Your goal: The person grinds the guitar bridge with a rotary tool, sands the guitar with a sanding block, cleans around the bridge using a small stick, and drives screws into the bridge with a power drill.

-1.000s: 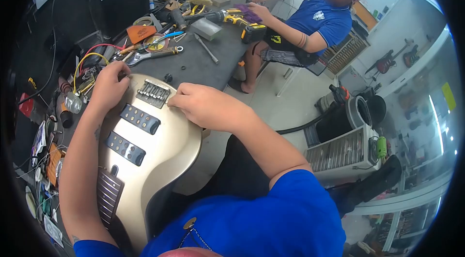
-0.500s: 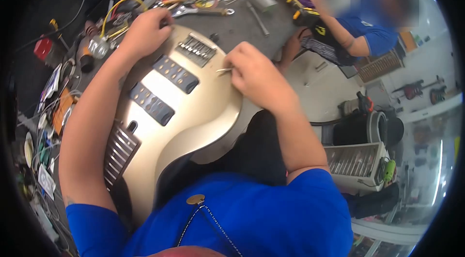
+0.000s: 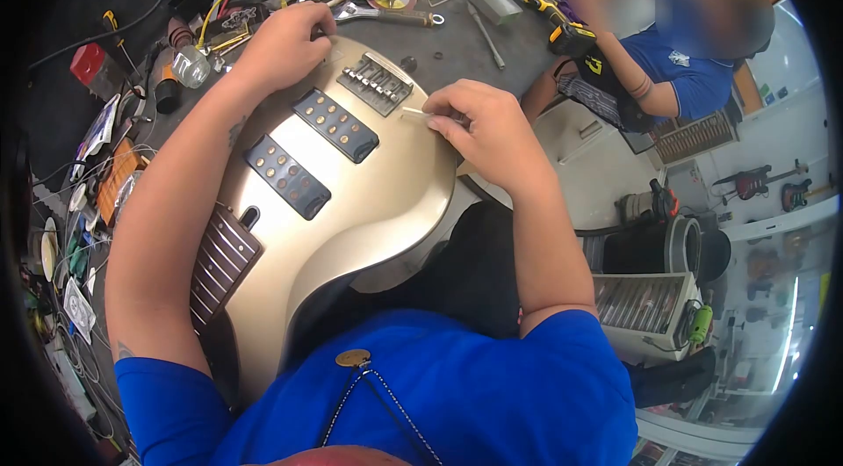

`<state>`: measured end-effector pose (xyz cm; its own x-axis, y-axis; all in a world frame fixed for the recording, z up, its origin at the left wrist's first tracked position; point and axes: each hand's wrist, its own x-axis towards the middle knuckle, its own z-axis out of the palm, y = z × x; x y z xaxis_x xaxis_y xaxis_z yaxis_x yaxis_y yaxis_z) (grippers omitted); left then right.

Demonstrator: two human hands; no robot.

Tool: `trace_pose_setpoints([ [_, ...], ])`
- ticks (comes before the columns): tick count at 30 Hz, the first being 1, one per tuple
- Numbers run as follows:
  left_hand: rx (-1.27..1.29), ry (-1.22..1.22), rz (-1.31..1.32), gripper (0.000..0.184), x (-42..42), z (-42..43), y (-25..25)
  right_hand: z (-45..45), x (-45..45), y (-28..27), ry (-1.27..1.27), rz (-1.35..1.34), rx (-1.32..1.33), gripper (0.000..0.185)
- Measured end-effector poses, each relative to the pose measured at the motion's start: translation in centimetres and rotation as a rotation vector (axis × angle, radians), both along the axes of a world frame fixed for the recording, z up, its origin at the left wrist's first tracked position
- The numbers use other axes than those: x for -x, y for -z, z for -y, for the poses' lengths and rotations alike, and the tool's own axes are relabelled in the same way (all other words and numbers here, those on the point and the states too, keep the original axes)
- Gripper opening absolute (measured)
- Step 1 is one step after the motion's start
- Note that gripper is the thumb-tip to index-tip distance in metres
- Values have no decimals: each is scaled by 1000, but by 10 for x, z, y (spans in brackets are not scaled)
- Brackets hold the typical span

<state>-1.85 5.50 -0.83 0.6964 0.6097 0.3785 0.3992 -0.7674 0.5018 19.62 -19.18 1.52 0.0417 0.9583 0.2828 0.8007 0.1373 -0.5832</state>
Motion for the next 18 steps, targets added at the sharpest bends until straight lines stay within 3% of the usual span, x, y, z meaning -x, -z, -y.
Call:
trace_pose_setpoints([
  [15,16,-13,-21,19,0,0,-2,3,4,6,61,161,-95,18],
  [18,-2,-13,-14,24,0,-2,1,0,5,8,57,67,-72,21],
])
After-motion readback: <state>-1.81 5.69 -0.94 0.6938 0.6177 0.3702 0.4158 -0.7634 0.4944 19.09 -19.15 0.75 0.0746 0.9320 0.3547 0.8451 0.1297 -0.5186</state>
